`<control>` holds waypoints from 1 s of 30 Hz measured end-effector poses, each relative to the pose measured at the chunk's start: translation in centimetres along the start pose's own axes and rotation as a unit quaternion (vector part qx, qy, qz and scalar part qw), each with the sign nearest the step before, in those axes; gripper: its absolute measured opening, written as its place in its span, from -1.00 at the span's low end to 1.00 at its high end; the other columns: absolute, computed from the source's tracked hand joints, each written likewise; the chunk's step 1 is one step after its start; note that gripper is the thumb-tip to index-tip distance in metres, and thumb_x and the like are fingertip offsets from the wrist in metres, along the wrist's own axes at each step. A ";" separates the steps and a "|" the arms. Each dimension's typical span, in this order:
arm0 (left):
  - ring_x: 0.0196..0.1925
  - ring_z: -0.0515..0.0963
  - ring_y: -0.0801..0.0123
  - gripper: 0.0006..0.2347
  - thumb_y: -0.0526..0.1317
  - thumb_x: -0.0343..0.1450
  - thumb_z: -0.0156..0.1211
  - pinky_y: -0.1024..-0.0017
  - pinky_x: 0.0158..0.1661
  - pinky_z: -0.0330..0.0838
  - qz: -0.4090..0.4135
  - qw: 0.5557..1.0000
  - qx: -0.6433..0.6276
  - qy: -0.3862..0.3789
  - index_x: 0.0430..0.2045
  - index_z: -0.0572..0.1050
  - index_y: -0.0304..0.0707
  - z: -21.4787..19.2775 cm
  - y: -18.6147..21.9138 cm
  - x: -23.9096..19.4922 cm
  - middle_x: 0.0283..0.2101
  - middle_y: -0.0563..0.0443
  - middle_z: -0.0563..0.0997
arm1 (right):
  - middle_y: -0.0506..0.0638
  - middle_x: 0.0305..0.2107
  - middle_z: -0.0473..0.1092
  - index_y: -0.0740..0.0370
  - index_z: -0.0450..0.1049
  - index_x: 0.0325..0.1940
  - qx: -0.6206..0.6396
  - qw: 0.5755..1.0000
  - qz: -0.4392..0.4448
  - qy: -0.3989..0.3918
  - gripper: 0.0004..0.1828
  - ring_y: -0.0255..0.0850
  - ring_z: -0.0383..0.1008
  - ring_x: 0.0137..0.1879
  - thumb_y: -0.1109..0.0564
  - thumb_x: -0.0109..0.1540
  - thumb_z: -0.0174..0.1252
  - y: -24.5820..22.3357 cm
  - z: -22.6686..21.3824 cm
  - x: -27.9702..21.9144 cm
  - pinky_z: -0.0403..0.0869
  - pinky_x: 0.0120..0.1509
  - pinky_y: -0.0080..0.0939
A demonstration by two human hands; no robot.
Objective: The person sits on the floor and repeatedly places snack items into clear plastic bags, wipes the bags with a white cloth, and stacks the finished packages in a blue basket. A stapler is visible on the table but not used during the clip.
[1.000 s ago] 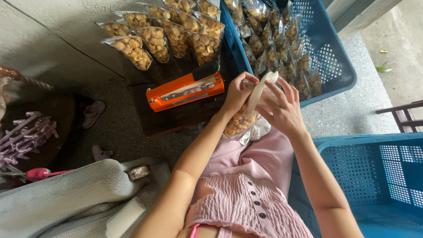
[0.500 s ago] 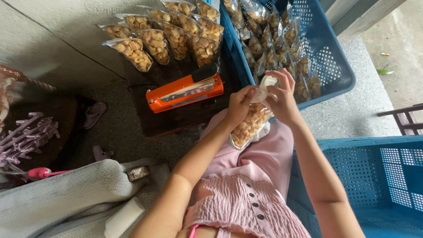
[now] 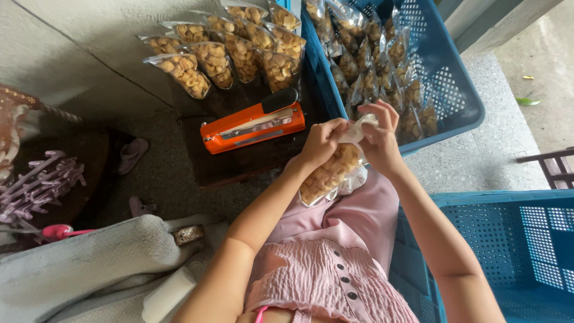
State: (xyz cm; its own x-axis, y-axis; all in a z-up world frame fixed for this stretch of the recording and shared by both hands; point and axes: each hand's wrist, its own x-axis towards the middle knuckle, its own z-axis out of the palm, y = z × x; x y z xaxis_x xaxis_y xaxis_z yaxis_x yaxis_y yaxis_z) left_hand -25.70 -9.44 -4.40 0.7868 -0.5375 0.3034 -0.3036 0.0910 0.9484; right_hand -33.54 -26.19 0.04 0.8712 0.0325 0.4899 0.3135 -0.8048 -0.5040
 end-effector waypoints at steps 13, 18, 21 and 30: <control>-0.24 0.78 0.20 -0.77 -0.21 0.51 0.08 0.34 -0.25 0.57 -0.118 0.984 0.068 -0.115 -0.02 0.57 -0.30 -0.5 0.5 1.8 -0.26 -0.22 0.72 | -0.01 0.41 0.15 0.25 0.58 0.06 0.372 0.906 0.200 -0.026 -0.70 -0.10 0.20 0.50 0.28 0.24 0.19 0.5 0.2 -1.0 0.34 0.43 -0.11; -0.37 0.71 0.34 -0.75 -0.18 0.53 0.07 0.39 -0.32 0.52 -0.085 0.994 0.051 -0.053 -0.09 0.60 -0.36 -0.1 1.0 1.3 -0.36 -0.21 0.71 | 0.12 0.27 0.29 0.33 0.60 -0.05 0.101 0.989 0.106 -0.035 -0.67 0.10 0.17 0.43 0.30 0.08 0.35 -0.2 -0.5 -0.6 0.22 0.48 0.10; -0.44 0.65 0.41 -0.74 -0.15 0.54 0.07 0.42 -0.38 0.47 -0.068 0.997 0.029 -0.015 -0.16 0.63 -0.36 0.3 1.1 1.4 -0.42 -0.16 0.71 | 0.15 0.20 0.32 0.37 0.55 -0.10 0.051 0.996 0.069 -0.006 -0.66 0.18 0.15 0.46 0.32 0.04 0.33 -0.3 -0.4 -0.4 0.24 0.50 0.11; -0.55 0.29 0.51 -0.73 -0.14 0.54 0.16 0.41 -0.49 0.13 -0.069 0.994 0.046 0.070 -0.36 0.62 -0.45 -1.8 -0.4 2.8 -0.64 -0.11 0.40 | 0.13 0.13 0.34 0.33 0.60 -0.16 -0.020 0.999 0.029 -0.036 -0.71 0.21 0.13 0.44 0.23 0.05 0.40 -0.3 -2.3 -2.2 0.25 0.46 0.15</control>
